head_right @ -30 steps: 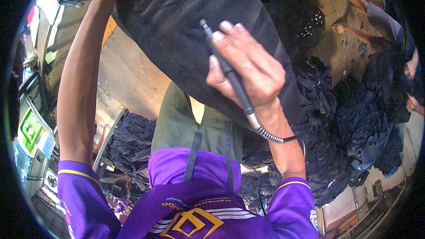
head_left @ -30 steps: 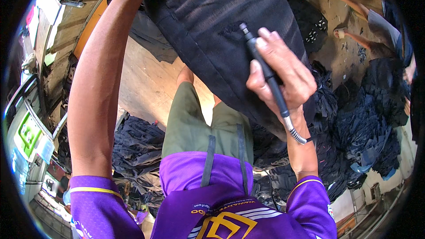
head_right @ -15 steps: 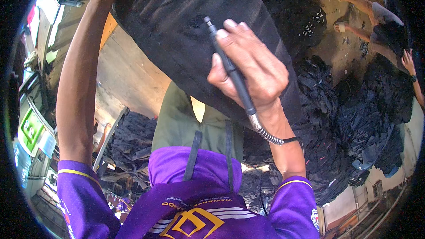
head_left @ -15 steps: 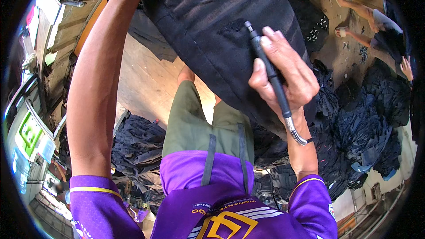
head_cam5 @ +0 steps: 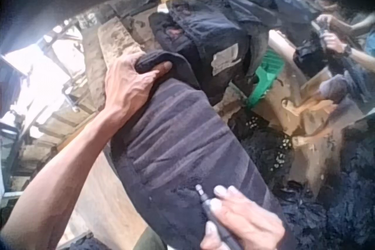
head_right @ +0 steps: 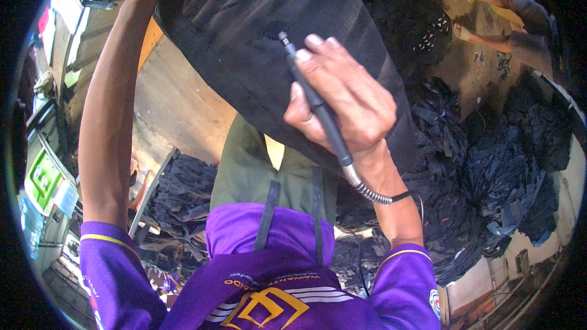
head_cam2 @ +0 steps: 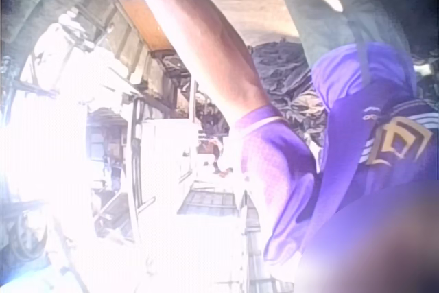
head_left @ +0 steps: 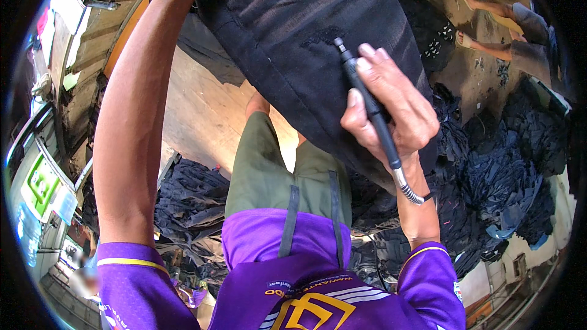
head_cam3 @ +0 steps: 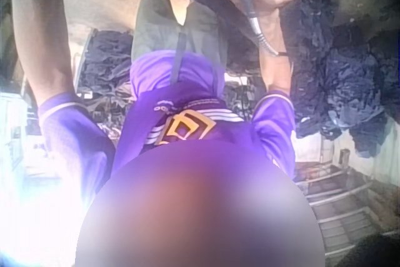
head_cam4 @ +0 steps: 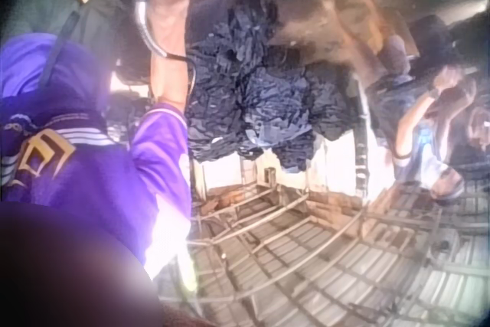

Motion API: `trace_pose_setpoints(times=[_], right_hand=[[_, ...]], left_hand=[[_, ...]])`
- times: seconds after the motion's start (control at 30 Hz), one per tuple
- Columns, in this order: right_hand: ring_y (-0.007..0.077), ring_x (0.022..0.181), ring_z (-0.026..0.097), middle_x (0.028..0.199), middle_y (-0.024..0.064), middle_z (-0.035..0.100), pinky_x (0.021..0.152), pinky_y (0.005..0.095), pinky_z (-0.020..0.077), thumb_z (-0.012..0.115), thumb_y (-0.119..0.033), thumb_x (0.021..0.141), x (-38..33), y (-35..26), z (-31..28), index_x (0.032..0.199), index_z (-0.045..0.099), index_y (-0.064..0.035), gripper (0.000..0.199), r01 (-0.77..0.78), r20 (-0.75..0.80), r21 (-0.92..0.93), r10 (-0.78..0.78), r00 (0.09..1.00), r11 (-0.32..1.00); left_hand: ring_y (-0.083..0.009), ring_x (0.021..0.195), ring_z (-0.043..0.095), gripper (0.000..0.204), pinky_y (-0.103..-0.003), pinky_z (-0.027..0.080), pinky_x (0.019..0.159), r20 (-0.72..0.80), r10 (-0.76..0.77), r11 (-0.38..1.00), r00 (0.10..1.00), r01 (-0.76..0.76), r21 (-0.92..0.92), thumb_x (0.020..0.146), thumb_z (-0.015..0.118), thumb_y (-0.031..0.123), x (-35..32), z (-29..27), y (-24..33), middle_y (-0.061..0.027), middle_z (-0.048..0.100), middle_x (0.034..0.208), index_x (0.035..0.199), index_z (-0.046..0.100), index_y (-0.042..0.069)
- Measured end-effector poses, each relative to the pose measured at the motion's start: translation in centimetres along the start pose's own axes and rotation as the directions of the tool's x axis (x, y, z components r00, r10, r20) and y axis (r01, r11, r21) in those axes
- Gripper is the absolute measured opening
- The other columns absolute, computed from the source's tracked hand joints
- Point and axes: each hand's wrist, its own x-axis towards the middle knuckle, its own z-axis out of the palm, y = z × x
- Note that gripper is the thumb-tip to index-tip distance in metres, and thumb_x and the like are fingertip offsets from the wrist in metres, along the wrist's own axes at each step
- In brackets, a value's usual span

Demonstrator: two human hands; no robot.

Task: The person uses a rotary grinding tool to distress a pair of black jeans on a wooden workbench. They repeatedly apply the tool to create worn areas, then lift and reposition the jeans to work on different sections.

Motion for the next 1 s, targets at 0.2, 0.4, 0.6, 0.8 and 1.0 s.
trace_pose_setpoints(times=[0.2, 0.4, 0.6, 0.8, 1.0], right_hand=[[0.0378, 0.107, 0.082, 0.101, 0.022, 0.081, 0.102, 0.0493, 0.0659, 0.079, -0.001, 0.079, -0.3, -0.5, -0.3, 0.108, 0.081, 0.0063, 0.03, -0.007, 0.013, 0.031, 0.006, 1.0, 0.999], [0.0366, 0.106, 0.083, 0.099, 0.0201, 0.081, 0.099, 0.0496, 0.0673, 0.08, -0.003, 0.076, -0.7, -0.5, -0.4, 0.108, 0.08, 0.0036, 0.033, -0.018, -0.001, 0.028, 0.018, 1.0, 0.999], [0.0368, 0.107, 0.083, 0.1, 0.0204, 0.081, 0.101, 0.0502, 0.0666, 0.079, -0.002, 0.075, -2.0, -0.6, -1.0, 0.11, 0.081, 0.0037, 0.036, -0.08, 0.01, 0.027, 0.08, 0.997, 0.996], [0.0392, 0.108, 0.082, 0.103, 0.0223, 0.082, 0.102, 0.051, 0.0663, 0.076, -0.002, 0.078, -1.8, -1.1, -1.3, 0.111, 0.08, 0.0056, 0.034, -0.108, -0.029, 0.051, 0.109, 0.994, 0.993], [0.0361, 0.112, 0.081, 0.106, 0.0193, 0.083, 0.104, 0.0507, 0.0649, 0.083, -0.003, 0.083, 0.6, 0.1, 0.3, 0.111, 0.082, 0.0054, 0.03, -0.038, 0.073, 0.049, 0.034, 0.997, 0.998]], left_hand=[[-0.0329, 0.094, 0.072, 0.043, -0.044, 0.053, 0.085, 0.02, -0.032, 0.999, 0.999, 0.033, -0.035, 0.089, 0.088, 0.043, 0.0, -0.1, 0.0, -0.0168, 0.075, 0.097, 0.099, 0.081, 0.002], [-0.0325, 0.089, 0.073, 0.043, -0.044, 0.054, 0.081, 0.02, -0.059, 0.997, 0.998, 0.06, -0.051, 0.089, 0.088, 0.043, 0.0, -0.1, 0.2, -0.0172, 0.076, 0.093, 0.098, 0.081, 0.002], [-0.0326, 0.087, 0.072, 0.043, -0.044, 0.053, 0.081, 0.069, -0.093, 0.996, 0.993, 0.094, -0.011, 0.089, 0.088, 0.043, 0.0, -0.3, 0.4, -0.0174, 0.075, 0.092, 0.094, 0.079, 0.001], [-0.034, 0.085, 0.07, 0.043, -0.045, 0.053, 0.081, -0.082, 0.06, 0.998, 0.995, -0.059, 0.018, 0.089, 0.088, 0.042, 0.0, -0.1, 0.4, -0.0168, 0.073, 0.089, 0.093, 0.078, 0.001], [-0.036, 0.09, 0.074, 0.042, -0.046, 0.055, 0.083, 0.062, -0.101, 0.995, 0.993, 0.102, -0.02, 0.088, 0.088, 0.044, 0.1, -0.4, 0.4, -0.0199, 0.077, 0.094, 0.101, 0.082, 0.004]])
